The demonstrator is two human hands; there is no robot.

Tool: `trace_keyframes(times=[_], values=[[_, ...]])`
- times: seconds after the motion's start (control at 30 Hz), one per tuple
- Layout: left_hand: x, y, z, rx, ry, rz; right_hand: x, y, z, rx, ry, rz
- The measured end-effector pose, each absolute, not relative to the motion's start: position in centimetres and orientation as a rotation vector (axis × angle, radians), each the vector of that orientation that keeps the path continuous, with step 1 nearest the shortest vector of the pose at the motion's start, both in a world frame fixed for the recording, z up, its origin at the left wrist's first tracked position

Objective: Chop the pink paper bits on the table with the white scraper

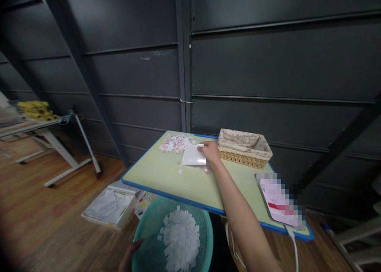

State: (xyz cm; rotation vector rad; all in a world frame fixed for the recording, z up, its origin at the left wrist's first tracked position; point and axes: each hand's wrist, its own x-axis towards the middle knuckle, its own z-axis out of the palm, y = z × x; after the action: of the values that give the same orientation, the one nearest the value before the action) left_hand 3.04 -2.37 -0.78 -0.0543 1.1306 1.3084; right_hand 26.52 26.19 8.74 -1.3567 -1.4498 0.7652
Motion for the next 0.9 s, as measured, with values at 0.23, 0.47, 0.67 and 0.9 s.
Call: trace_keyframes(times=[0.23,0.47,0.67,0.9], values=[[1.8,-1.9,-2.2,-0.141,1.086,1.193,26.5,25.9,9.1,-1.288,-1.426,0.86],[1.6,-2.1,-2.4,-0.081,1.085,1.241,27.1,25.2,9.9,-1.313,-1.519,0.98],[2.1,-2.2,-2.2,-0.073,1.12,1.22,26.2,24.9,9.8,-1.271,-1.419,1.029],[2.0,-2.2,-2.2,-0.099,1.065,1.237,25.7,25.1,9.4,-1.281,-1.394,0.961]])
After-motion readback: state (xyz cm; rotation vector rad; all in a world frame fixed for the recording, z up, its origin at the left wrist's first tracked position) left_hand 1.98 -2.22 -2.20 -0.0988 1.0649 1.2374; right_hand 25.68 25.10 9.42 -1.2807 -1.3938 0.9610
